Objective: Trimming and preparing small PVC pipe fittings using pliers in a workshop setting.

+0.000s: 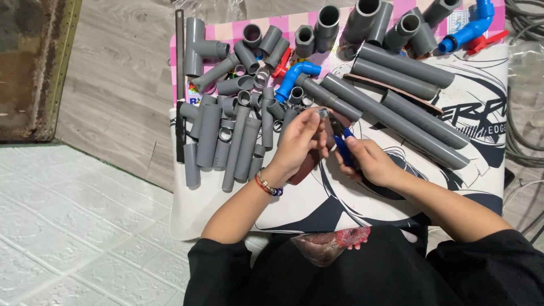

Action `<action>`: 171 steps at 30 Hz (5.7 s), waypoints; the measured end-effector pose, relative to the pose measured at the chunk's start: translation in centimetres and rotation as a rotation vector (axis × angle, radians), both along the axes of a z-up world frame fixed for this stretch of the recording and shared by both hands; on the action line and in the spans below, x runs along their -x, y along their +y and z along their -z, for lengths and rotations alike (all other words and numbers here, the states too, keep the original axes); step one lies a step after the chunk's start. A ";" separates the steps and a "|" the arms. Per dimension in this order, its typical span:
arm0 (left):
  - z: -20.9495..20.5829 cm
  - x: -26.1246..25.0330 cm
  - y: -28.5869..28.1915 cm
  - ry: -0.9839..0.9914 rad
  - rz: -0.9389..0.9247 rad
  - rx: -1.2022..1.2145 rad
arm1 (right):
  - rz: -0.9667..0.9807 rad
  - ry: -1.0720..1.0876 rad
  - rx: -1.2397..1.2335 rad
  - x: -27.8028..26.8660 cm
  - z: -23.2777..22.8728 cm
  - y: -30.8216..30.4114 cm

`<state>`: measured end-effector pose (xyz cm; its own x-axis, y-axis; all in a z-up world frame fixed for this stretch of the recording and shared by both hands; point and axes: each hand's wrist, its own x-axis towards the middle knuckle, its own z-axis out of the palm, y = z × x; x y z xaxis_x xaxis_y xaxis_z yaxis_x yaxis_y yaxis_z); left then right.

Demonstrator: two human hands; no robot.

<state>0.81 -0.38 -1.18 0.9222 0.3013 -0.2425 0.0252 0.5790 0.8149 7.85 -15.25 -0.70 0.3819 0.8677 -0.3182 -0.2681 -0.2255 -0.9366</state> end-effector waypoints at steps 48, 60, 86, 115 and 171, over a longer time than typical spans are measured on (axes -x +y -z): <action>0.6 0.6 0.7 -0.241 0.119 0.031 | -0.011 -1.507 -0.360 1.5 -2.4 0.5; 0.4 0.6 0.5 -0.310 0.119 0.077 | -0.202 -0.962 -0.744 5.0 -3.2 1.1; -3.7 0.5 0.4 -0.382 -0.421 -1.005 | 0.157 -0.071 -0.286 1.3 0.5 -1.2; -3.0 0.5 0.3 -0.460 -0.460 -0.998 | 0.152 -0.445 0.040 0.2 -1.3 -1.2; -3.2 -1.5 2.6 -0.261 -0.632 -1.211 | 0.105 -0.586 0.112 -1.1 -0.8 4.4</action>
<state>2.30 2.19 1.97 0.5300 0.5759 0.6224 -0.2020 -0.6271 0.7523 8.94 -10.82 0.12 0.6028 0.7894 -0.1160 0.2595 -0.3314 -0.9071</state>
